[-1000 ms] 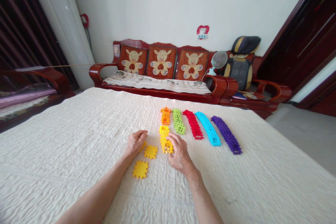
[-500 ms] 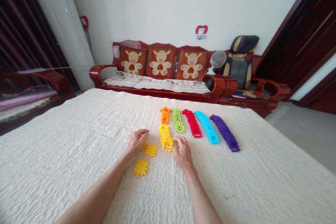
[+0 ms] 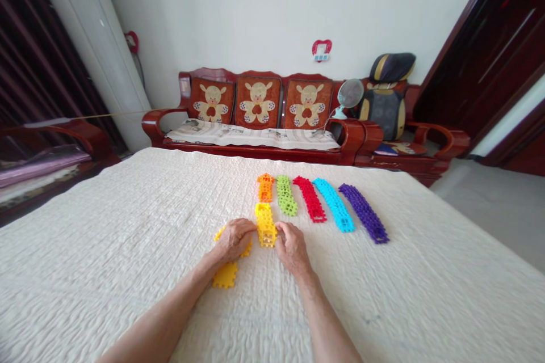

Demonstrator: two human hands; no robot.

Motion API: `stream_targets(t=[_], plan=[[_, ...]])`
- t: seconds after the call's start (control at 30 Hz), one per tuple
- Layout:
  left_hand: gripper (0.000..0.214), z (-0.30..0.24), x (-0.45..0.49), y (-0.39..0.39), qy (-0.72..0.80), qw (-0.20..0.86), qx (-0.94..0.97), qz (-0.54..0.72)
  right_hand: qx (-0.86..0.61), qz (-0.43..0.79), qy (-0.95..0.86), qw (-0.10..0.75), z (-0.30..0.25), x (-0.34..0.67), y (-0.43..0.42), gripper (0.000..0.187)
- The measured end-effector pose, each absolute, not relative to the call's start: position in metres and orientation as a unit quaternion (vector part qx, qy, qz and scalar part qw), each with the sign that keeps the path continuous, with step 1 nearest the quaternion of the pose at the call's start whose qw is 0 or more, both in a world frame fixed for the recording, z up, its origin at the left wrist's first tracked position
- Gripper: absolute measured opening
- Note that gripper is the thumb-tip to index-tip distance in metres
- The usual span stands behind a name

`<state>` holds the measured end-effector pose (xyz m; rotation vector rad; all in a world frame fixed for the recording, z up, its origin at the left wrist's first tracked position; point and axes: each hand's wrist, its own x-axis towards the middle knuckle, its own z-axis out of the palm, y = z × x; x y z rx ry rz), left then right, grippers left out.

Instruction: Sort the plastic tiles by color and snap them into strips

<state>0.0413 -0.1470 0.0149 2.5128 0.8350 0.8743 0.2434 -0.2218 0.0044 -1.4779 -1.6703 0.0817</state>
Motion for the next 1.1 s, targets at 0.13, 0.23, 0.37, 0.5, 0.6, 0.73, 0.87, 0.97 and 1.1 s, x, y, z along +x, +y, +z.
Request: stream_targets(t=[0.13,0.23,0.37,0.5,0.6,0.73,0.87,0.97,1.1], plan=[[0.028,0.013,0.042,-0.149,0.289,0.176,0.887,0.313,-0.599,0.022,-0.665,0.446,0.003,0.244,-0.222,0.032],[0.027,0.012,0.044,-0.148,0.287,0.176,0.889,0.312,-0.602,0.027,-0.67,0.434,0.002,0.243,-0.222,0.032],[0.03,0.016,0.035,-0.139,0.294,0.177,0.881,0.326,-0.61,0.032,-0.652,0.45,0.004,0.244,-0.223,0.033],[0.032,0.031,0.008,-0.123,0.39,0.194,0.836,0.334,-0.623,0.049,-0.628,0.465,0.004,0.246,-0.221,0.033],[0.033,0.043,-0.014,-0.115,0.458,0.213,0.818,0.275,-0.633,0.055,-0.609,0.475,0.002,0.248,-0.218,0.033],[0.041,0.052,-0.029,-0.114,0.468,0.264,0.828,0.162,-0.643,0.061,-0.585,0.491,-0.001,0.251,-0.215,0.032],[0.064,0.051,-0.035,-0.115,0.413,0.293,0.858,0.083,-0.642,0.072,-0.589,0.486,-0.001,0.252,-0.214,0.032],[0.075,0.049,-0.035,-0.116,0.378,0.277,0.882,0.046,-0.64,0.072,-0.594,0.481,0.0,0.252,-0.215,0.031],[0.06,0.051,-0.027,-0.121,0.359,0.224,0.905,0.042,-0.636,0.067,-0.603,0.477,0.0,0.252,-0.215,0.031]])
